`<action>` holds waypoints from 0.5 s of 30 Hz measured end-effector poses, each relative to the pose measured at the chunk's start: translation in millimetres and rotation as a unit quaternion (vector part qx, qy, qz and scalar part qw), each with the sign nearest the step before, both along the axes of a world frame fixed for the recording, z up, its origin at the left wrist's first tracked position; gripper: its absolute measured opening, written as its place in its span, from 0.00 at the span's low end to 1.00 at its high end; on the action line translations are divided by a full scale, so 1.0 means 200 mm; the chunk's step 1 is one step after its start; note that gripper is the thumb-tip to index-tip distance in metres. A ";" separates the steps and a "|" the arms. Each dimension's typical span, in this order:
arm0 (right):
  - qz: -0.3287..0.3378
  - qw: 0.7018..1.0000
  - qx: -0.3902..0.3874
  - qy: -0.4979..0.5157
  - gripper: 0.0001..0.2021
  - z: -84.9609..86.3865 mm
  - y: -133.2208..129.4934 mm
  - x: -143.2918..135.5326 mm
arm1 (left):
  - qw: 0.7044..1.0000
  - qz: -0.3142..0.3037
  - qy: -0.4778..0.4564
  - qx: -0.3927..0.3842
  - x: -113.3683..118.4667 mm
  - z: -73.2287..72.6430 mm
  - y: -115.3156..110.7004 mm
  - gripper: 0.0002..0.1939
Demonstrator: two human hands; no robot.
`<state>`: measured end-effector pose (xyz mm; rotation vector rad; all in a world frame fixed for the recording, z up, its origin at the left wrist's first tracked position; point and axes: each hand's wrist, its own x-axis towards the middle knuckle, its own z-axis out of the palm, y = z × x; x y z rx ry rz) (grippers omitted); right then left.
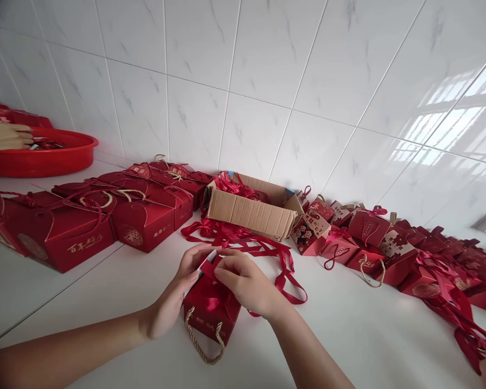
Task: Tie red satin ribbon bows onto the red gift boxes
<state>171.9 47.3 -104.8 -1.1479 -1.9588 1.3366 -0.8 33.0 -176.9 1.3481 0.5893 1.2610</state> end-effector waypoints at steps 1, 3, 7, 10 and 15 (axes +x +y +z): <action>-0.001 1.000 0.001 -0.003 0.15 0.00 0.00 0.00 | 1.000 -0.002 0.001 0.003 0.00 0.00 0.00 0.17; -0.002 1.000 0.004 -0.009 0.16 0.00 0.00 0.00 | 1.000 0.004 0.004 0.005 0.00 0.00 0.00 0.17; 0.000 1.000 0.014 -0.016 0.16 0.00 -0.01 0.00 | 0.999 0.010 0.011 -0.050 -0.01 0.04 0.01 0.19; 0.004 0.999 0.031 -0.015 0.16 -0.01 -0.01 0.00 | 0.997 -0.007 0.021 -0.080 0.00 0.06 0.02 0.17; -0.027 0.997 0.069 -0.017 0.15 -0.02 0.01 0.01 | 0.996 0.029 0.058 -0.069 0.00 0.06 0.05 0.12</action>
